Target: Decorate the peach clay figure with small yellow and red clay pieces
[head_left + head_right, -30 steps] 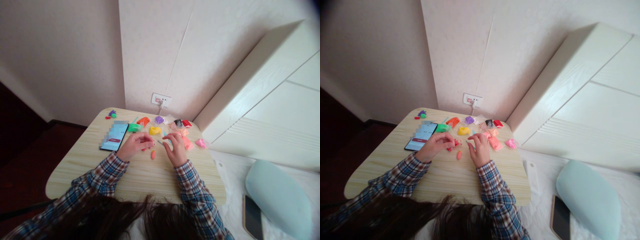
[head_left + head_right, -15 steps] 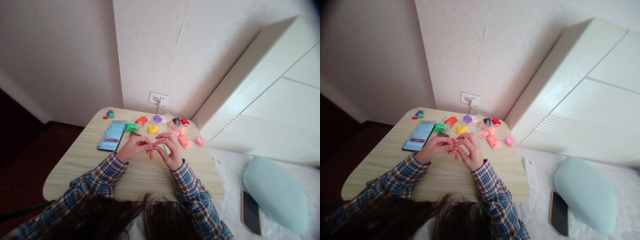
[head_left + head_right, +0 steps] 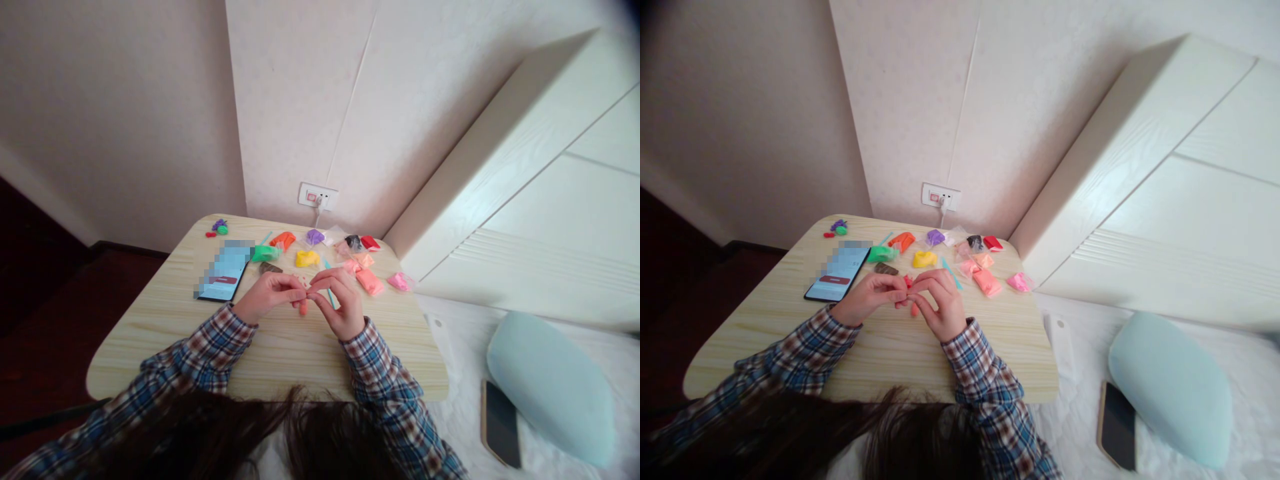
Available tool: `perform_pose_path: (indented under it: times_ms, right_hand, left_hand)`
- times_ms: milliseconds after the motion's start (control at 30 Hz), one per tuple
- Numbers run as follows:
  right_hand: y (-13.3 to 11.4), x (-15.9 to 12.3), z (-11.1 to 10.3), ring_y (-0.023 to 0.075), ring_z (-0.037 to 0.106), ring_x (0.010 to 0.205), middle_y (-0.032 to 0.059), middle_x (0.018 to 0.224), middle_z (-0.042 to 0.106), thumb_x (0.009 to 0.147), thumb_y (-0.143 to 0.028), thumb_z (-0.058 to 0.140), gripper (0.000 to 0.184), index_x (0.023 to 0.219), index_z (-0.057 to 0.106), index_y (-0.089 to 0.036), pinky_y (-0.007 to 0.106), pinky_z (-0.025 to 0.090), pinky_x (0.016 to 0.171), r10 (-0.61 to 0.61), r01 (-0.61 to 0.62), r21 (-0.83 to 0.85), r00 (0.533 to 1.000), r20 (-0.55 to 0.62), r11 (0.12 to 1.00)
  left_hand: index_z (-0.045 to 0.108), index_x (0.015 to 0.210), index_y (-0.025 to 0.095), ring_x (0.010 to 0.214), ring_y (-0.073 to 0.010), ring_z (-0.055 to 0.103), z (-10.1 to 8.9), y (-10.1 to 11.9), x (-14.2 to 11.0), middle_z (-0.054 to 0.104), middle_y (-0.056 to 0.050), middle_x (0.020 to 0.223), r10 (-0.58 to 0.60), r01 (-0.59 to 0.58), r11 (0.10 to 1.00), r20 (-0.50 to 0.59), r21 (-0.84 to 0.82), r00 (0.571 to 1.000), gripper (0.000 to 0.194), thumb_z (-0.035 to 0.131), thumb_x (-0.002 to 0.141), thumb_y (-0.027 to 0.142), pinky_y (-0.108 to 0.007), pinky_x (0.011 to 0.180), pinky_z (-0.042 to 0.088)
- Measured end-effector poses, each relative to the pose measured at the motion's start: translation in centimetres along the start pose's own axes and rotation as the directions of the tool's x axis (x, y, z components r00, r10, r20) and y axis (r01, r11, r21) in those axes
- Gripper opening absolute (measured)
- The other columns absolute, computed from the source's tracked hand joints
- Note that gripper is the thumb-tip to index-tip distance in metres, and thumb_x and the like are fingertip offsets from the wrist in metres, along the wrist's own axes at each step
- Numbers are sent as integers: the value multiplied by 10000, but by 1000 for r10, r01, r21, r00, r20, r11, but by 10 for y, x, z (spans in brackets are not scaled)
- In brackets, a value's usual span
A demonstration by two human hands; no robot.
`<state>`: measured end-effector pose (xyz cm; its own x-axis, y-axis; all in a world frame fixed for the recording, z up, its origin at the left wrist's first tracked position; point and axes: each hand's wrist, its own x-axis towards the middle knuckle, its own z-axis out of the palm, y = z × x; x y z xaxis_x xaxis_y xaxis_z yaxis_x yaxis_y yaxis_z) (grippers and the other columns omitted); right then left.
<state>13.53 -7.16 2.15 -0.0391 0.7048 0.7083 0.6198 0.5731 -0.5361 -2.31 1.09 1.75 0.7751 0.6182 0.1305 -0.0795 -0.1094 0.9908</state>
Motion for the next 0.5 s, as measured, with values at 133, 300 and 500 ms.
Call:
perform_pose_path:
  times_ms: [133,300,500]
  right_hand:
    - [2,-1,-1,187,603,863,50,877,658,851,-243,587,67,876,641,-212,358,485,778,-15,15,10,1000,10,1000]
    - [4,-2,-1,182,603,808,45,817,657,839,-263,606,80,813,657,-208,351,489,738,-11,11,10,1000,6,1000]
    - [4,-3,0,180,595,784,41,793,653,842,-260,596,95,787,653,-207,347,484,716,4,-4,-2,1000,-1,1000]
  left_hand:
    - [652,589,154,544,-123,551,3,2,0,650,-17,555,2,-2,1000,-14,-6,1000,301,682,708,428,-245,574,477]
    - [654,572,158,530,-126,546,4,6,1,645,-14,531,-5,6,1000,-22,5,1000,311,694,688,444,-249,558,475]
    - [660,592,152,541,-124,542,3,5,0,660,-22,556,-23,23,1000,-30,3,999,292,682,699,423,-250,562,463]
